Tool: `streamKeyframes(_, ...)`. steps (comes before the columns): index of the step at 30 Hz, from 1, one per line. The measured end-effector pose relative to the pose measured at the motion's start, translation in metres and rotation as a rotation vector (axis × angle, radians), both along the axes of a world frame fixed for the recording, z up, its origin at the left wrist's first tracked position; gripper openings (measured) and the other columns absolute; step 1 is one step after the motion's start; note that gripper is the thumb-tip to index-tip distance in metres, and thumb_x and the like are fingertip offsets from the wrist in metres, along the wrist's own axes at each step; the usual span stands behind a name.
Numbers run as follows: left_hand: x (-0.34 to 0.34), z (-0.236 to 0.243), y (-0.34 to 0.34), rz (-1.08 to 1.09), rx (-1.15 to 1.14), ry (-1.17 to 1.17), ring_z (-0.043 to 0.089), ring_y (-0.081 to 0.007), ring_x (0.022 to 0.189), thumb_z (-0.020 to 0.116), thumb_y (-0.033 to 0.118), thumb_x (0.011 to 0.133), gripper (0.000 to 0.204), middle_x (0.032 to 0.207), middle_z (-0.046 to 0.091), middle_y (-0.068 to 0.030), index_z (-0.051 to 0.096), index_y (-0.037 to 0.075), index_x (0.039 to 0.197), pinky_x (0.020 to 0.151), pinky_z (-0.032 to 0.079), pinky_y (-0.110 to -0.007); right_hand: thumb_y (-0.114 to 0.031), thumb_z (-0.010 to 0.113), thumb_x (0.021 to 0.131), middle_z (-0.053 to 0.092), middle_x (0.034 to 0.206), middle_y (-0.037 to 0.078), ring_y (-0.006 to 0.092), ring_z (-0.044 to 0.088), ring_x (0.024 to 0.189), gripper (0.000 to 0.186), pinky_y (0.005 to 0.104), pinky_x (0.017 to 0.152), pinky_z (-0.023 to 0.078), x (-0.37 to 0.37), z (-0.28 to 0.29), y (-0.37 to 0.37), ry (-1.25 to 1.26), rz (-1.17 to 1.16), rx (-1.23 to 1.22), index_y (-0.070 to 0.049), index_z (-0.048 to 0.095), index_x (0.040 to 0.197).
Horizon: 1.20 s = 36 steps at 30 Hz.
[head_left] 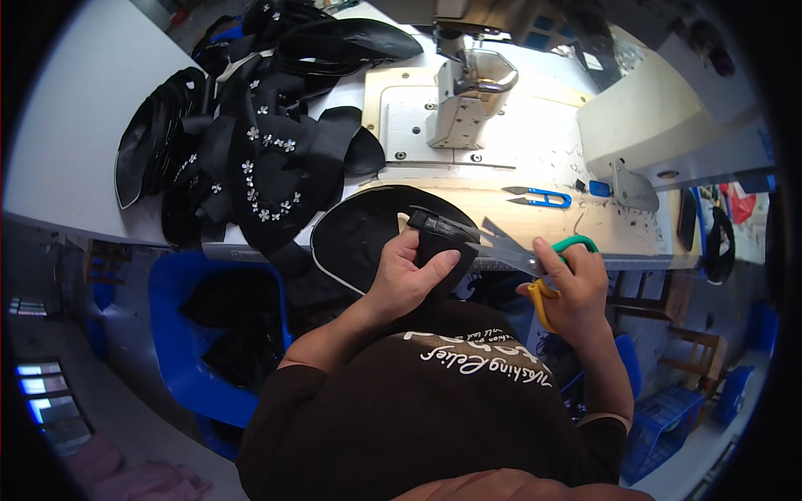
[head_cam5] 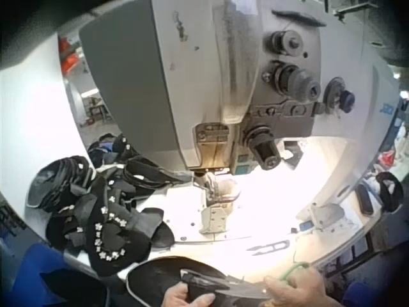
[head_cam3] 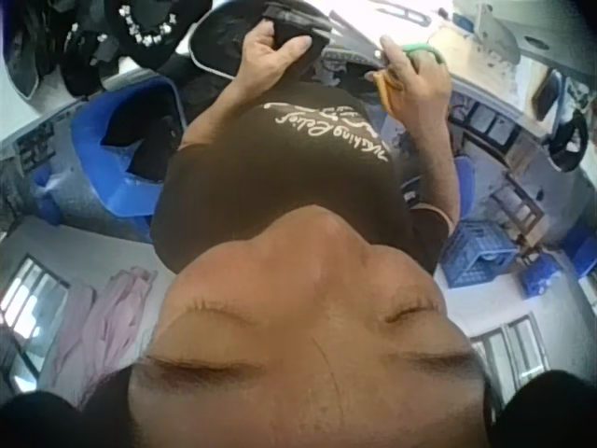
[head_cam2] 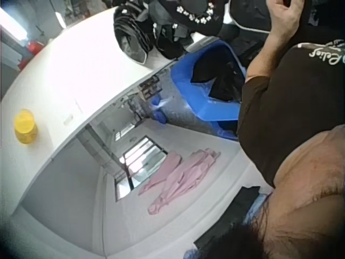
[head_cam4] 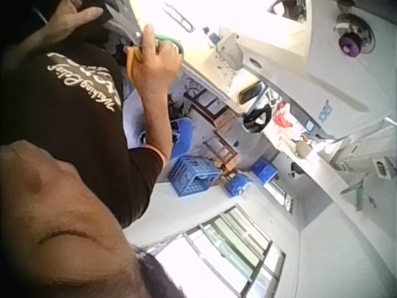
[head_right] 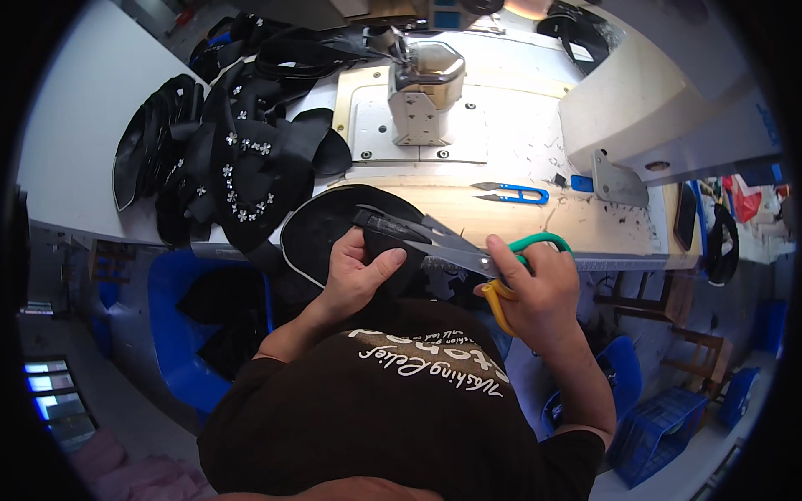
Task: The person stitches fabric shoe upper components using a sewing machine, trims excess material and threads with scissors, and places the finished pieces into a blue plastic bin.
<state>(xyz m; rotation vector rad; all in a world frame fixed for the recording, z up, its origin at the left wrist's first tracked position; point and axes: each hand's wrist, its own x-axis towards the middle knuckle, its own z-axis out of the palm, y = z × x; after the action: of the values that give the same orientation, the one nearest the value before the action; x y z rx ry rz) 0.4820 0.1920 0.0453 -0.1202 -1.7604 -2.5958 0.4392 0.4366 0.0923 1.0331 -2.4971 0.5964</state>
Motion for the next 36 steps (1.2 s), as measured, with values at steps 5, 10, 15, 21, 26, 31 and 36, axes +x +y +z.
streamKeyframes(5, 0.001, -0.011, 0.010, 0.056, -0.018, 0.073, 0.056, -0.0107, 0.099, 0.054, 0.006, 0.094, 0.025, 0.110, 0.060, -0.0066, 0.050, -0.001, 0.118, 0.087, 0.045, -0.025, -0.023, 0.077, 0.062, 0.046, 0.072, 0.003, 0.0207, 0.047, 0.064, 0.056, 0.0357, 0.060, 0.034, -0.004, -0.003, -0.004, 0.054, 0.049, 0.102, -0.014, 0.064, 0.116)
streamKeyframes(10, 0.002, -0.007, 0.008, 0.052, 0.013, 0.092, 0.056, -0.0096, 0.095, 0.046, 0.015, 0.099, 0.025, 0.107, 0.061, -0.0064, 0.051, -0.002, 0.117, 0.085, 0.044, -0.023, -0.022, 0.079, 0.061, 0.046, 0.072, 0.004, 0.0222, 0.046, 0.064, 0.061, 0.0360, 0.060, 0.035, -0.007, -0.001, -0.004, 0.098, 0.064, 0.132, -0.014, 0.062, 0.118)
streamKeyframes(15, 0.008, 0.000, 0.004, 0.020, 0.010, 0.085, 0.057, -0.0098, 0.096, 0.049, 0.010, 0.098, 0.020, 0.106, 0.062, -0.0071, 0.054, -0.002, 0.113, 0.087, 0.044, -0.023, -0.020, 0.072, 0.068, 0.043, 0.070, 0.001, 0.0181, 0.046, 0.063, 0.054, 0.0351, 0.059, 0.034, -0.011, 0.009, -0.004, 0.145, 0.118, 0.197, -0.014, 0.062, 0.120)
streamKeyframes(21, 0.014, -0.004, -0.001, 0.000, -0.018, 0.039, 0.055, -0.0063, 0.089, 0.052, 0.011, 0.097, 0.019, 0.100, 0.063, -0.0043, 0.057, -0.002, 0.110, 0.081, 0.044, -0.021, -0.019, 0.070, 0.071, 0.043, 0.069, 0.001, 0.0172, 0.047, 0.060, 0.051, 0.0339, 0.057, 0.034, -0.012, 0.016, -0.002, 0.140, 0.155, 0.232, -0.013, 0.062, 0.120)
streamKeyframes(26, 0.013, 0.008, 0.005, 0.061, -0.081, 0.087, 0.052, -0.0041, 0.082, 0.055, 0.012, 0.096, 0.020, 0.095, 0.063, -0.0019, 0.058, -0.003, 0.109, 0.075, 0.041, -0.018, -0.020, 0.069, 0.071, 0.044, 0.070, 0.002, 0.0172, 0.047, 0.061, 0.051, 0.0337, 0.057, 0.035, -0.011, 0.018, -0.003, 0.200, 0.149, 0.264, -0.013, 0.062, 0.121)
streamKeyframes(31, 0.016, 0.004, 0.000, 0.032, -0.069, 0.040, 0.052, -0.0044, 0.084, 0.056, 0.011, 0.095, 0.019, 0.095, 0.063, -0.0020, 0.058, -0.003, 0.108, 0.076, 0.042, -0.019, -0.021, 0.069, 0.071, 0.043, 0.069, 0.002, 0.0170, 0.047, 0.060, 0.051, 0.0330, 0.056, 0.036, -0.010, 0.013, -0.001, 0.190, 0.151, 0.255, -0.012, 0.061, 0.121)
streamKeyframes(36, 0.013, 0.007, 0.008, 0.000, -0.102, 0.145, 0.056, -0.0063, 0.088, 0.052, 0.008, 0.096, 0.019, 0.101, 0.062, -0.0035, 0.057, -0.001, 0.113, 0.077, 0.046, -0.021, -0.018, 0.074, 0.069, 0.046, 0.070, 0.003, 0.0190, 0.049, 0.060, 0.054, 0.0319, 0.053, 0.039, -0.007, -0.001, -0.003, 0.088, 0.192, 0.120, -0.011, 0.061, 0.121)
